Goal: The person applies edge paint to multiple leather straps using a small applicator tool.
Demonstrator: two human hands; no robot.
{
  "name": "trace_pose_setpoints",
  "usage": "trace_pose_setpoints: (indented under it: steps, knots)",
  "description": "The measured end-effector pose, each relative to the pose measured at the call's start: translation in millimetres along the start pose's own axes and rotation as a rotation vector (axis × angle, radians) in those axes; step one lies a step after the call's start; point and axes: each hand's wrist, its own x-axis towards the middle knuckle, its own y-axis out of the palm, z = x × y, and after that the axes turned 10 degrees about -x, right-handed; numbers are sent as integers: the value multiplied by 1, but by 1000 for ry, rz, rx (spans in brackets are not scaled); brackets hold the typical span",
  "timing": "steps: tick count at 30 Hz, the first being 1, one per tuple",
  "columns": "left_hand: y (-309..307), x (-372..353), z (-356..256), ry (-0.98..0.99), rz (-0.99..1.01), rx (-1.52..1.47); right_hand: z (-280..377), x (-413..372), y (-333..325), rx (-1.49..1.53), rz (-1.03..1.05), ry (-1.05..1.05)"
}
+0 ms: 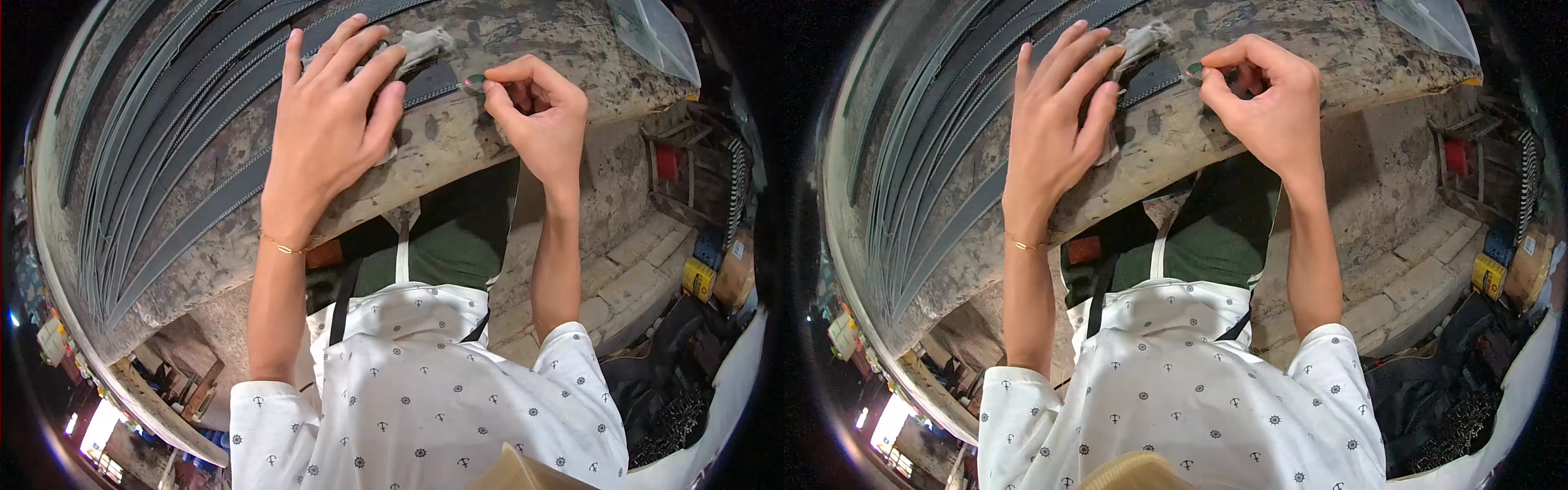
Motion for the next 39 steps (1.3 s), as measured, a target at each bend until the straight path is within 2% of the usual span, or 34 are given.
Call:
trace_pose_setpoints:
  steps: [7,13,15,18,27,35,39]
  knots:
    - [6,-7,7,-48,-11,-64,0,1,4,-63,-2,-38]
    - [1,-2,3,-9,-19,-52,0,1,3,-43,15,-56]
    - [-9,3,-7,-148,95,-34,-1,1,2,-36,21,-47]
    - [-3,0,-4,-118,27,-101,-1,0,3,-10,30,-36]
    - [0,-1,-1,-93,13,-68,0,1,3,34,26,-24]
    - [-1,-1,-2,-94,19,-67,-1,2,2,-28,42,-117]
    - [-1,-1,-2,-91,19,-65,0,2,3,35,14,-73]
